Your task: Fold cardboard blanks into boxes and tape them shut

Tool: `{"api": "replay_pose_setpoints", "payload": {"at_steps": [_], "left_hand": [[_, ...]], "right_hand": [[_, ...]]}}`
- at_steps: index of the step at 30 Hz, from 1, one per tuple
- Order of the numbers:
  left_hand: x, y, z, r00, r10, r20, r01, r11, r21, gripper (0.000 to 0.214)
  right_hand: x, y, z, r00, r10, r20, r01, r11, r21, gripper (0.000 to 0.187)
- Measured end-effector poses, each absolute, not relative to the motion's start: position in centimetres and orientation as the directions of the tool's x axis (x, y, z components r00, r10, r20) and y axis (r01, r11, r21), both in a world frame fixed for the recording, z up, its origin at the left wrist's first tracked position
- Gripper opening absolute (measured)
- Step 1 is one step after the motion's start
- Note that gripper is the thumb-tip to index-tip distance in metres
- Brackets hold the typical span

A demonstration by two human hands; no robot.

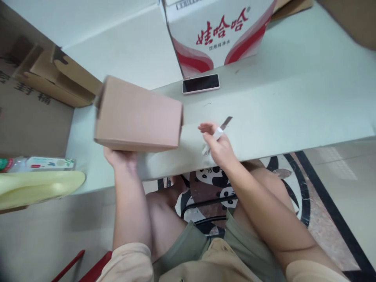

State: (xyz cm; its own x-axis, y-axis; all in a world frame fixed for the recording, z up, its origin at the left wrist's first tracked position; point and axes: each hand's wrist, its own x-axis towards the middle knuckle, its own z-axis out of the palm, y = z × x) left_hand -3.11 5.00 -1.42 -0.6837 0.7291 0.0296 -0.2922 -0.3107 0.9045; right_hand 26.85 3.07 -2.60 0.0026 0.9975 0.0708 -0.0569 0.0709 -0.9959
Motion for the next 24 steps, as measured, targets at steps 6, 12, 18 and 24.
{"api": "replay_pose_setpoints", "payload": {"at_steps": [6, 12, 18, 24], "left_hand": [[0.0, 5.3, -2.5, -0.381, 0.891, -0.248, -0.479, 0.039, 0.877, 0.03], [2.6, 5.3, -3.6, -0.369, 0.918, -0.147, -0.307, 0.029, 0.951, 0.05], [3.0, 4.5, -3.9, -0.237, 0.921, -0.309, -0.292, 0.236, 0.927, 0.062], [3.3, 3.3, -2.8, 0.043, 0.882, -0.469, -0.31, 0.458, 0.833, 0.057]], "right_hand": [[25.7, 2.4, -2.5, -0.308, 0.933, 0.188, 0.06, 0.217, -0.974, 0.054], [26.4, 2.7, -2.7, -0.288, 0.893, 0.345, 0.084, 0.382, -0.92, 0.047], [26.7, 2.2, -2.3, -0.269, 0.866, 0.421, -0.087, 0.414, -0.906, 0.05], [27.1, 2.0, -1.8, -0.171, 0.862, 0.478, -0.202, 0.444, -0.873, 0.052]]}}
